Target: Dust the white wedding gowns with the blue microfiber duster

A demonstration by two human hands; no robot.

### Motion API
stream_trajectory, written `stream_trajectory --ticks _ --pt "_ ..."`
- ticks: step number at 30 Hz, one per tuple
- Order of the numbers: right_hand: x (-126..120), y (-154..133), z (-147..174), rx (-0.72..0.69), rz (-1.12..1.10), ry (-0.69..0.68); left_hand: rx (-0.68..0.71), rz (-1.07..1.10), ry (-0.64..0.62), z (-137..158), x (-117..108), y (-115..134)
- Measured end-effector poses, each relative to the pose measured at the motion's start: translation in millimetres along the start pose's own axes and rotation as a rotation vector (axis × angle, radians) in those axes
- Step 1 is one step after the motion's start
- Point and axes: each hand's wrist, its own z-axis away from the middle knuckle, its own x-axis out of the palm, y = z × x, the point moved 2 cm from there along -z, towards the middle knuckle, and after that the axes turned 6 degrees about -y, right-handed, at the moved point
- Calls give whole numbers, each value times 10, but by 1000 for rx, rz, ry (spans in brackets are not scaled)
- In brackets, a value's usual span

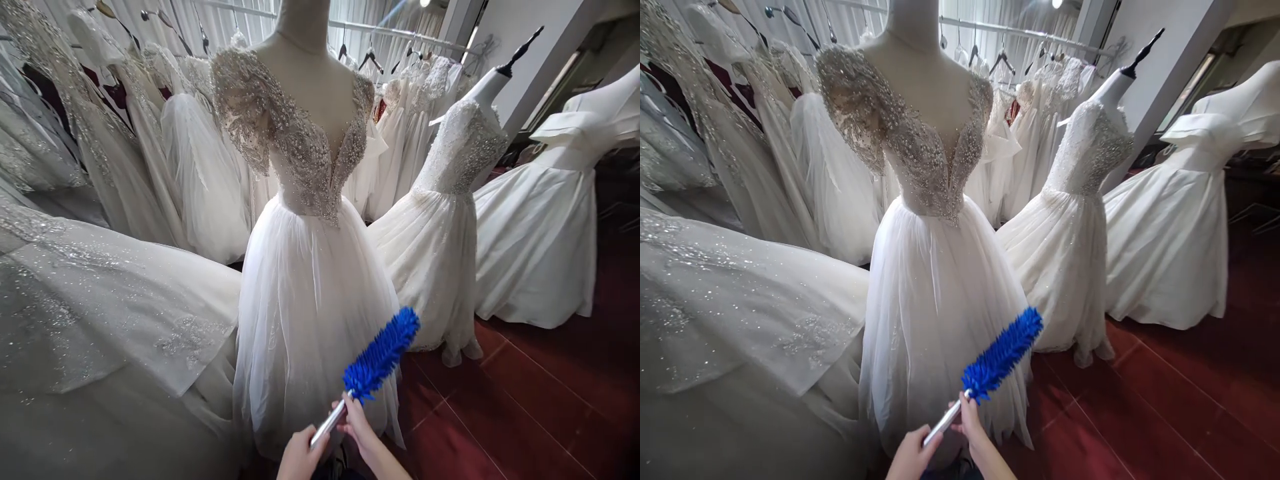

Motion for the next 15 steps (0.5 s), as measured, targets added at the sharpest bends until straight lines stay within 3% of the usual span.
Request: stream_trajectory --ticks 4,7,11,15 --pt "703 -608 -28 -309 17 -108 165 104 143 -77 -733 254" --pt "1194 -726 -51 -337 27 -128 168 229 81 -124 -1086 109" --pt "1557 -371 -2 -197 48 -109 37 272 -17 -73 -1141 -533" --pt "1446 407 202 -16 45 -101 -103 11 -134 139 -1080 -1128"
